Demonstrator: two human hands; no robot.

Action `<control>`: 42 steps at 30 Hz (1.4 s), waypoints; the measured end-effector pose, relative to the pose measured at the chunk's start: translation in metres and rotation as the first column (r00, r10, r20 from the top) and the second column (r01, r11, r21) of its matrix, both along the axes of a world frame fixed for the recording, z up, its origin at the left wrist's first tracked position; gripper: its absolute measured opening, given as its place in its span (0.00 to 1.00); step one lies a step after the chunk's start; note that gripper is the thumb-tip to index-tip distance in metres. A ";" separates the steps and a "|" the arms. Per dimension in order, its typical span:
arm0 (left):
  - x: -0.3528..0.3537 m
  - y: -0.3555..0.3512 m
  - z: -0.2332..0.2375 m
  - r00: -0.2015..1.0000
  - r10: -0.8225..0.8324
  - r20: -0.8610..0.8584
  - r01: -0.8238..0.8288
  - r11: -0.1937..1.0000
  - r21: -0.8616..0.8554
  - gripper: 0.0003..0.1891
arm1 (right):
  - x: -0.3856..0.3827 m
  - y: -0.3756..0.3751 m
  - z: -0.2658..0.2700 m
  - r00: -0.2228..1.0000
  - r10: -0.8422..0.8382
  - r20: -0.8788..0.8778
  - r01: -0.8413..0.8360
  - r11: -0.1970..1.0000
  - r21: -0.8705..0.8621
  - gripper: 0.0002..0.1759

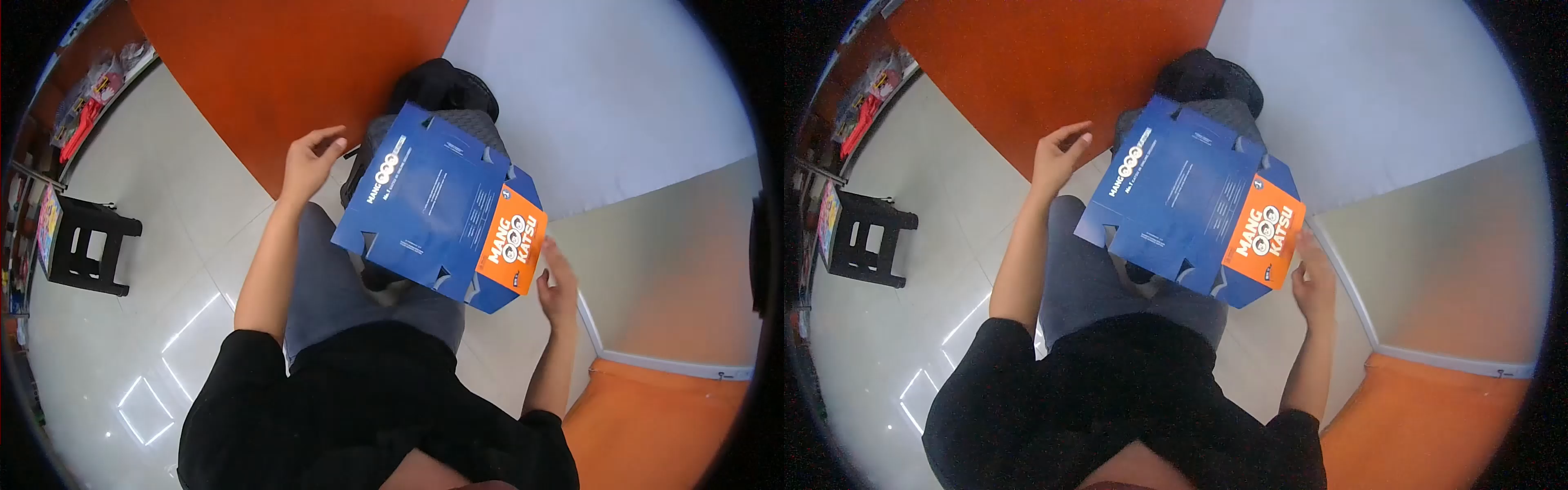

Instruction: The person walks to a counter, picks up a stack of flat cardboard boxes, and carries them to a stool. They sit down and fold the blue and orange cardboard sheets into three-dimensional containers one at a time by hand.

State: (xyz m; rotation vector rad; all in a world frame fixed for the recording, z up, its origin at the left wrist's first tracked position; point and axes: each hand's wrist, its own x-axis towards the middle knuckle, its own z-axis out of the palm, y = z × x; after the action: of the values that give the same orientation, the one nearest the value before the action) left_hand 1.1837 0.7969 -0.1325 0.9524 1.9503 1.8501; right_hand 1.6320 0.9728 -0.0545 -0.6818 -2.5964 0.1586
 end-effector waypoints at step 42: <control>0.022 0.031 0.054 0.994 -0.106 0.008 0.094 0.838 -0.538 0.15 | -0.272 0.041 -0.022 1.000 0.000 -0.028 -0.003 0.996 -0.094 0.19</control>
State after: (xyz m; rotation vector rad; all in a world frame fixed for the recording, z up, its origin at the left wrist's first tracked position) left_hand 1.2058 0.8284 -0.0789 0.8646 2.2047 1.1246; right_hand 1.3596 1.0137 -0.0769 -0.7055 -2.5762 0.2907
